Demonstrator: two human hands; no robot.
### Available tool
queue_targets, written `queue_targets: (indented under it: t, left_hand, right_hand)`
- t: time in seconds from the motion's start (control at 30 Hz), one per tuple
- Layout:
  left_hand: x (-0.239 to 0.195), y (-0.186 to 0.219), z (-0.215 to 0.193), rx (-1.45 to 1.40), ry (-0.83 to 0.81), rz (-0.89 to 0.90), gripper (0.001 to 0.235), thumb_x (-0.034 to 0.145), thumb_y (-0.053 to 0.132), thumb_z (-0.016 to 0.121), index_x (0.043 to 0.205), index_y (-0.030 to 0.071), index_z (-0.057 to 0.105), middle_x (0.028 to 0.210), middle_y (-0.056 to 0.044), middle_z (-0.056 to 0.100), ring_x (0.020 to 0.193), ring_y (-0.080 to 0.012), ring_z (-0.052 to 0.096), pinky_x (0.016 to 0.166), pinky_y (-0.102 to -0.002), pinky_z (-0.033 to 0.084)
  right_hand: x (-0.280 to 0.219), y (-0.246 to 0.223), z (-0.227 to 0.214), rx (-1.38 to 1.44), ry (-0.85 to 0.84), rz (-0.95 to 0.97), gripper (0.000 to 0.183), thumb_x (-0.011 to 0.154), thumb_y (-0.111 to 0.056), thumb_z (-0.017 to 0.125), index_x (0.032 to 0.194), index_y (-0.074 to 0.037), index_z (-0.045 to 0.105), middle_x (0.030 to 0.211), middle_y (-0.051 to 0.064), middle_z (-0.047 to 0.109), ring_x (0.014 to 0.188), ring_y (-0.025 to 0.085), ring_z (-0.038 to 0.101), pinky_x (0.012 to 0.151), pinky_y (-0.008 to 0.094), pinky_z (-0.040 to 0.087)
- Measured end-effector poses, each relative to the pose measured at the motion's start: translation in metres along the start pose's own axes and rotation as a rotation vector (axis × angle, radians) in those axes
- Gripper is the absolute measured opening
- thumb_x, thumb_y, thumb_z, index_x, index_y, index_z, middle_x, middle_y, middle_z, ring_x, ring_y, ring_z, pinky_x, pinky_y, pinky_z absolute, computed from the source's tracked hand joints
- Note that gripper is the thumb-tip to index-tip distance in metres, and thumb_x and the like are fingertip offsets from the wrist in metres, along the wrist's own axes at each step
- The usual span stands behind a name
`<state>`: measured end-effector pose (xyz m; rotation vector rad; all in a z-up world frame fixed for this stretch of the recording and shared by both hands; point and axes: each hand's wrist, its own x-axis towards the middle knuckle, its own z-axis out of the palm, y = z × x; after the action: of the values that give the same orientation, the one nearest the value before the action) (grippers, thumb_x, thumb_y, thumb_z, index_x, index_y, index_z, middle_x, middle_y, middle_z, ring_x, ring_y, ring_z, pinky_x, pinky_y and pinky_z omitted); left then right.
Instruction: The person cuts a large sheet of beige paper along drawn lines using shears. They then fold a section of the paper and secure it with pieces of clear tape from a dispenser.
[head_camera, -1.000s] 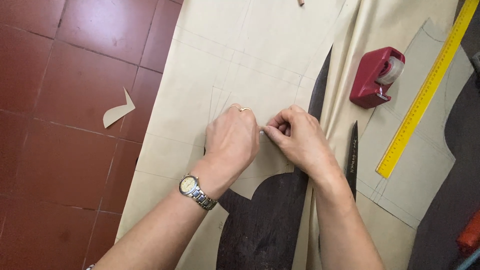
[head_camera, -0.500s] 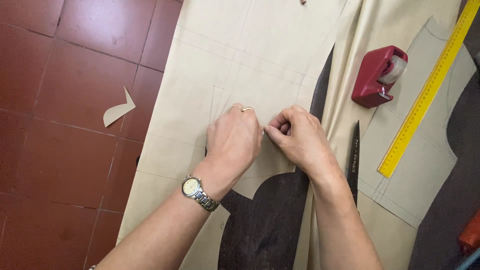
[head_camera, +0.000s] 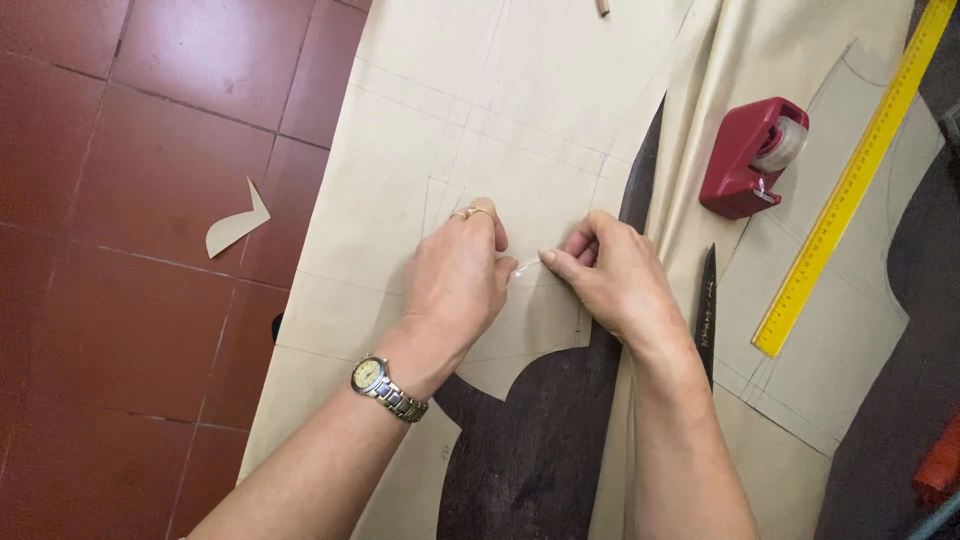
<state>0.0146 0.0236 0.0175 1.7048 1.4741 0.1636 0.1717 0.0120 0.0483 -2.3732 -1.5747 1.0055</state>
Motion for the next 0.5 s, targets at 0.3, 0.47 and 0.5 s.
queue_targets:
  t: [0.3, 0.47, 0.5]
  left_hand:
    - [-0.006, 0.003, -0.004, -0.004, 0.015, 0.047, 0.013, 0.086, 0.013, 0.066, 0.094, 0.012, 0.056, 0.091, -0.006, 0.059, 0.094, -0.0359, 0.067, 0.079, -0.052, 0.054]
    - [-0.024, -0.013, 0.016, 0.367, 0.253, 0.428, 0.016, 0.093, 0.013, 0.054, 0.107, 0.018, 0.060, 0.088, -0.002, 0.050, 0.073, -0.0275, 0.063, 0.061, -0.039, 0.053]
    - [-0.028, -0.018, 0.021, 0.534, 0.433, 0.624, 0.015, 0.092, 0.012, 0.057, 0.103, 0.017, 0.065, 0.083, -0.001, 0.049, 0.071, -0.0218, 0.060, 0.057, -0.029, 0.050]
  right_hand:
    - [-0.003, -0.003, 0.005, 0.031, 0.065, 0.010, 0.027, 0.077, -0.031, 0.078, 0.077, -0.006, 0.067, 0.062, 0.008, 0.061, 0.065, 0.026, 0.064, 0.066, 0.036, 0.049]
    - [0.005, 0.015, 0.010, 0.021, 0.086, -0.030, 0.024, 0.081, -0.031, 0.073, 0.078, -0.008, 0.065, 0.061, 0.008, 0.060, 0.067, 0.029, 0.065, 0.065, 0.038, 0.049]
    - [0.006, 0.017, 0.011, 0.024, 0.089, -0.049, 0.024, 0.083, -0.030, 0.072, 0.079, -0.007, 0.064, 0.061, 0.009, 0.060, 0.067, 0.030, 0.065, 0.065, 0.040, 0.049]
